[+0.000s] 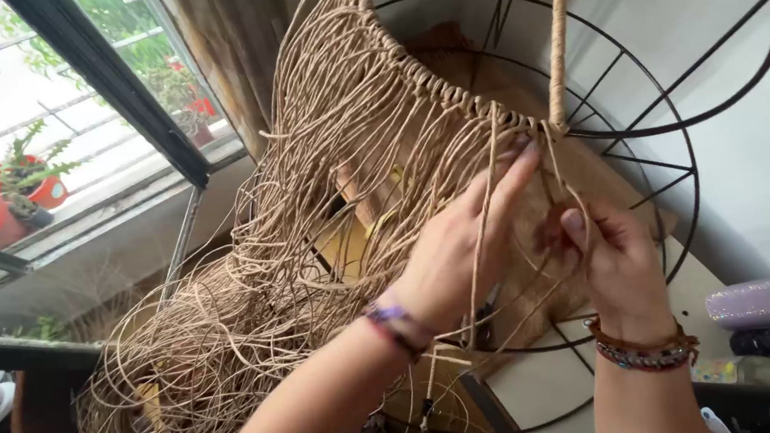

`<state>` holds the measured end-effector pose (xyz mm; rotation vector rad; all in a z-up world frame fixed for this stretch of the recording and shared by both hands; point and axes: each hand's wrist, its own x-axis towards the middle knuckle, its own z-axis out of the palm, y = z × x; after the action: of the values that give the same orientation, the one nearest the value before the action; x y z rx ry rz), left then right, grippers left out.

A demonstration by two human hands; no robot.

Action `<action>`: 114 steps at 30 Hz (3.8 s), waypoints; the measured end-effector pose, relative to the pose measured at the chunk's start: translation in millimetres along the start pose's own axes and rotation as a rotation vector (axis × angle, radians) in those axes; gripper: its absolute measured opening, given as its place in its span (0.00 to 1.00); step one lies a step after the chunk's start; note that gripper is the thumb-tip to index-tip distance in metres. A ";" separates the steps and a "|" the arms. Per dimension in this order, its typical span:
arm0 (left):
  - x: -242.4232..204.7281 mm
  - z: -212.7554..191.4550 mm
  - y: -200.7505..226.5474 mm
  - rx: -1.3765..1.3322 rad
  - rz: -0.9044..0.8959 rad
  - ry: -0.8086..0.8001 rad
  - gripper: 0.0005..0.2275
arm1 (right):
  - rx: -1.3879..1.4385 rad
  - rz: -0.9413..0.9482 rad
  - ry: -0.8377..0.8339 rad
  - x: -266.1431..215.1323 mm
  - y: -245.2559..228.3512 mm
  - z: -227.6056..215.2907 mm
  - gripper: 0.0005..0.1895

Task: Weave thin fiber strips onto a metal furniture frame by looping and tightening them

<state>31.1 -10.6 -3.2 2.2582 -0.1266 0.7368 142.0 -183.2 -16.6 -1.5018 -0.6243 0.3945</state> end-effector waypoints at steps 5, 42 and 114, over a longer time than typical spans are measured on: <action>-6.5 10.5 3.4 0.059 -0.062 0.058 0.15 | -0.042 0.005 -0.061 3.2 -24.1 0.8 0.17; -23.8 -27.2 -4.2 0.213 0.023 0.044 0.04 | 0.346 0.228 -0.259 9.9 -16.7 -7.4 0.19; -2.0 -50.8 25.2 0.288 -0.089 0.148 0.09 | 0.458 0.161 -0.407 12.3 -15.3 -0.4 0.15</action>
<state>-2.0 5.8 39.9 2.4503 0.1594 0.9196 149.9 -176.8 0.2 -1.0378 -0.6753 0.9186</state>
